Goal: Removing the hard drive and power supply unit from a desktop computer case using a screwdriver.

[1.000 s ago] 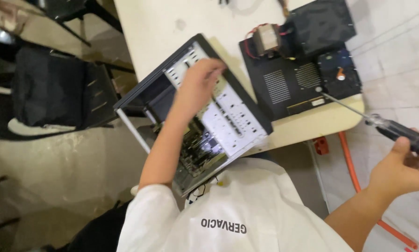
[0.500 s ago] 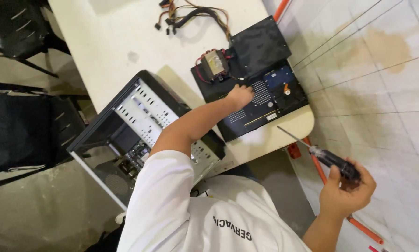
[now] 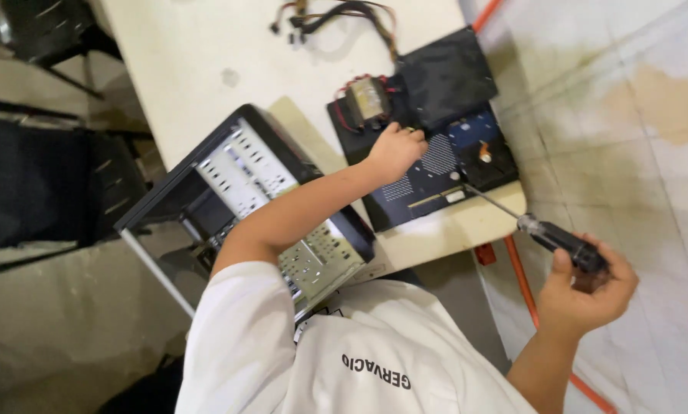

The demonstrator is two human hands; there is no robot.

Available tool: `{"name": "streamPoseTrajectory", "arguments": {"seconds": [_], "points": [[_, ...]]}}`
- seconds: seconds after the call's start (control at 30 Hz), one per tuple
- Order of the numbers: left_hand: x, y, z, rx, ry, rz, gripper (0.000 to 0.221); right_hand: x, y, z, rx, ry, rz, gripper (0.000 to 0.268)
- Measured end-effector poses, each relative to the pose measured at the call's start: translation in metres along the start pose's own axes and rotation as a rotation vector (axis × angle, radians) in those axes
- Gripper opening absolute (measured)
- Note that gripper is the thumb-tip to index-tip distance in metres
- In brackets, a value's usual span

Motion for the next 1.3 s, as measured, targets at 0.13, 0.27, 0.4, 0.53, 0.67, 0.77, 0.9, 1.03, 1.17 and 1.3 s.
{"name": "streamPoseTrajectory", "arguments": {"seconds": [0.13,0.27,0.4,0.53,0.67,0.77,0.9,1.03,1.17,1.3], "points": [[0.026,0.129,-0.07,-0.198,0.22,-0.183,0.005,0.042,-0.039,0.021,0.125,0.121,0.189,0.04],[0.026,0.215,-0.178,-0.164,0.467,-0.271,0.029,0.109,-0.108,0.016,0.301,0.232,0.346,0.042],[0.0,0.252,-0.288,-0.196,0.638,-0.356,0.05,0.151,-0.191,-0.021,0.564,0.314,0.512,0.049],[-0.011,0.226,-0.387,-0.112,0.777,-0.352,0.034,0.203,-0.272,-0.091,0.856,0.455,0.378,0.031],[-0.012,0.189,-0.457,0.082,0.932,-0.185,0.022,0.227,-0.349,-0.16,1.067,0.457,0.398,0.035],[0.0,0.161,-0.478,0.123,0.915,-0.119,0.018,0.239,-0.385,-0.194,1.127,0.528,0.386,0.033],[0.017,0.147,-0.48,0.083,0.91,-0.179,0.026,0.23,-0.413,-0.217,1.173,0.511,0.274,0.033],[0.021,0.161,-0.484,-0.005,0.922,-0.238,0.023,0.207,-0.428,-0.23,1.181,0.448,0.201,0.035],[0.017,0.165,-0.485,-0.03,0.924,-0.263,0.026,0.198,-0.433,-0.24,1.179,0.434,0.181,0.034],[0.013,0.173,-0.48,-0.082,0.949,-0.296,0.029,0.198,-0.432,-0.244,1.181,0.428,0.183,0.033]]}}
Point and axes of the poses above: each hand's wrist, its own z-axis towards the middle knuckle, its own y-axis out of the back of the hand, x = y × z, the point moved 3 cm from there along z, towards the middle knuckle, and after that the axes turned 13 degrees about -y, right-handed, at the moved point
